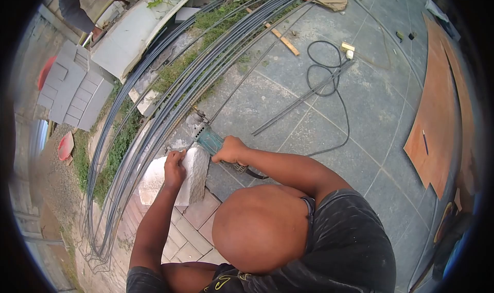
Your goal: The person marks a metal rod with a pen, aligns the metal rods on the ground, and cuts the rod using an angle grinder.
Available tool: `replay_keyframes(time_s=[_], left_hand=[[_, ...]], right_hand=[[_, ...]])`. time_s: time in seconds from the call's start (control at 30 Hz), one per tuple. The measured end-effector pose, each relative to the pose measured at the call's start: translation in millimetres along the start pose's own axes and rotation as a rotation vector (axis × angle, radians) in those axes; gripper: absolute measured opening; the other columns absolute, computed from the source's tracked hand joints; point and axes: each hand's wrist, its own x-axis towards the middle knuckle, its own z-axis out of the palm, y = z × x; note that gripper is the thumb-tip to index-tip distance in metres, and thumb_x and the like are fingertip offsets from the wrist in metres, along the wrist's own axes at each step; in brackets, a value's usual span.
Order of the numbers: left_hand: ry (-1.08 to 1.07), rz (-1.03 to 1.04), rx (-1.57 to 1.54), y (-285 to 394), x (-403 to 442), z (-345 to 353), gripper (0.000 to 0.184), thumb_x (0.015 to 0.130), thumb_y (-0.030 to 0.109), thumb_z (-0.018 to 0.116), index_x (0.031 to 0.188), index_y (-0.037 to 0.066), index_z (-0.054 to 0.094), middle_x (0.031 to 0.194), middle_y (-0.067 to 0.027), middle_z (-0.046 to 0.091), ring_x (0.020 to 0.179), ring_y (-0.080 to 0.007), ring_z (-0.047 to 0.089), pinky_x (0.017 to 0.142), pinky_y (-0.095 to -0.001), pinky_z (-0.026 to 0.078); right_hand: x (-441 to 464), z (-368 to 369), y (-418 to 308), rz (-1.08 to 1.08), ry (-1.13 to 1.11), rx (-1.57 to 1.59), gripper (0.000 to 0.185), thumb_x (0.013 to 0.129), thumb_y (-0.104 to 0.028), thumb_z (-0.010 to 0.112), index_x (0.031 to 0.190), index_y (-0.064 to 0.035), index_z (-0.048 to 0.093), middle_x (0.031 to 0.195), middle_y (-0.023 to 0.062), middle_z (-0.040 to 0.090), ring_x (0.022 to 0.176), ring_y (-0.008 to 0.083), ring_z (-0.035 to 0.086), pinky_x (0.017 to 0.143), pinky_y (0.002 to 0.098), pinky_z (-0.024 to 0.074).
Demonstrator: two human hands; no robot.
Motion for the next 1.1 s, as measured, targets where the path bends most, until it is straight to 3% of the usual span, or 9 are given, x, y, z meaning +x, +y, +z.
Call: replay_keyframes(time_s=[0.17, 0.6, 0.67, 1.1], left_hand=[[0.042, 0.059, 0.026, 0.0, 0.9, 1.8, 0.029, 0.086, -0.015, 0.06, 0.105, 0.002, 0.073, 0.087, -0.0152, 0.062, 0.079, -0.0317, 0.065, 0.073, -0.0391, 0.053], [0.04, 0.057, 0.022, 0.6, 0.9, 1.3, 0.028, 0.086, -0.015, 0.059, 0.103, 0.001, 0.073, 0.085, -0.0152, 0.061, 0.078, -0.0318, 0.064, 0.073, -0.0391, 0.052], [-0.008, -0.011, 0.011, -1.4, 0.2, 1.0, 0.038, 0.082, -0.016, 0.06, 0.109, 0.005, 0.076, 0.093, -0.016, 0.064, 0.086, -0.0343, 0.065, 0.079, -0.0418, 0.053], [0.012, 0.018, 0.01, 3.0, 0.9, -0.3, 0.039, 0.082, -0.017, 0.058, 0.109, 0.005, 0.075, 0.093, -0.0167, 0.063, 0.085, -0.0349, 0.065, 0.079, -0.0415, 0.053]], right_hand=[[-3.2, -3.9, -5.3, 0.003, -0.016, -0.008, 0.065, 0.056, -0.032, 0.087, 0.101, 0.0121, 0.071, 0.103, 0.028, 0.072, 0.093, 0.0357, 0.072, 0.081, 0.0378, 0.0572], [-0.8, -0.7, -0.7, 0.004, 0.012, -0.022, 0.066, 0.055, -0.032, 0.086, 0.102, 0.0111, 0.071, 0.103, 0.0277, 0.072, 0.093, 0.0364, 0.072, 0.081, 0.038, 0.057], [-0.6, -0.4, 0.5, -0.004, 0.014, -0.017, 0.065, 0.055, -0.032, 0.086, 0.102, 0.0111, 0.071, 0.103, 0.0275, 0.072, 0.093, 0.0362, 0.072, 0.08, 0.0381, 0.057], [-3.2, -1.8, -2.3, -0.01, 0.016, -0.015, 0.064, 0.056, -0.032, 0.087, 0.1, 0.0119, 0.071, 0.101, 0.0277, 0.072, 0.092, 0.0357, 0.072, 0.08, 0.0385, 0.0569]])
